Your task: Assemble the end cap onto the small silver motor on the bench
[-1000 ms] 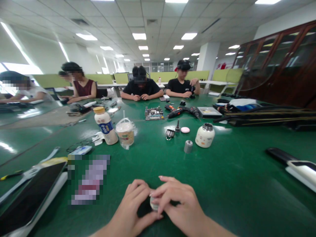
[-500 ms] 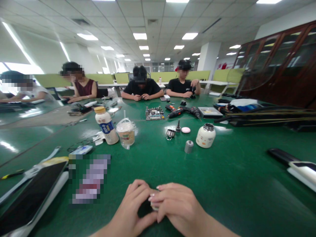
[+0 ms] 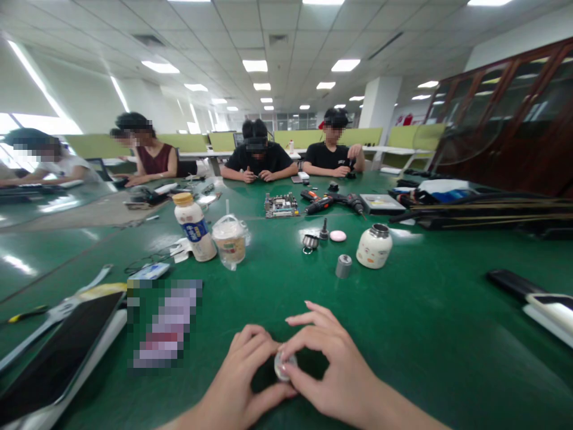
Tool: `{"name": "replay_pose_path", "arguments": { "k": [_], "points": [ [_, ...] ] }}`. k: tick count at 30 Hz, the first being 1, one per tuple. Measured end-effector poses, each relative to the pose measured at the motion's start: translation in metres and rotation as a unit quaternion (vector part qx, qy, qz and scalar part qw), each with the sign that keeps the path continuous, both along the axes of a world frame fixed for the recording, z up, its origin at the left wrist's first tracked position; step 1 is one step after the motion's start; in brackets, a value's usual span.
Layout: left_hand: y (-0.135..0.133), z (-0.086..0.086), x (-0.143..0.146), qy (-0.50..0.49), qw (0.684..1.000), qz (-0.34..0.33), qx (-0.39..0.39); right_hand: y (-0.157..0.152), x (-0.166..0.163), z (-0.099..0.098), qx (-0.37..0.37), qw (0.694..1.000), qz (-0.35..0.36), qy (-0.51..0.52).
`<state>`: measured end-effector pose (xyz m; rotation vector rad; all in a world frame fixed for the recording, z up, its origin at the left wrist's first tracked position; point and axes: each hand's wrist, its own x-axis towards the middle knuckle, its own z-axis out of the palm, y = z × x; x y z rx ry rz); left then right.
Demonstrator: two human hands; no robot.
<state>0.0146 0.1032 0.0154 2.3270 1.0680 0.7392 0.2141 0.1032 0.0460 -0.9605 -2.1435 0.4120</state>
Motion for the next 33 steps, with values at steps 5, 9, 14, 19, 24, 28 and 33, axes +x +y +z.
{"name": "replay_pose_path", "arguments": {
  "k": [5, 9, 14, 19, 24, 28, 33],
  "points": [
    [0.0, 0.001, 0.0, -0.005, 1.0, -0.002, -0.005, 0.003, 0.0, -0.005, -0.038, 0.999, -0.013, 0.034],
    [0.0, 0.001, 0.0, -0.01, 1.0, -0.003, 0.0, 0.001, -0.001, -0.008, 0.005, 0.999, 0.016, 0.036],
    [0.001, 0.0, 0.0, -0.008, 1.0, -0.005, 0.01, -0.001, -0.002, -0.005, 0.011, 0.996, -0.002, 0.087],
    [0.0, 0.001, 0.0, -0.003, 1.0, 0.002, 0.007, 0.027, 0.021, -0.005, -0.004, 0.986, -0.109, 0.126],
    [0.001, 0.003, 0.001, 0.006, 1.0, 0.003, -0.001, 0.061, 0.053, -0.031, -0.061, 0.978, -0.188, 0.07],
    [0.002, 0.002, 0.001, 0.015, 1.0, 0.003, 0.0, 0.067, 0.06, -0.045, -0.111, 0.979, -0.166, 0.042],
    [0.002, 0.001, 0.0, 0.019, 1.0, 0.0, 0.006, 0.067, 0.06, -0.044, -0.117, 0.977, -0.172, 0.055]
  ]
}}
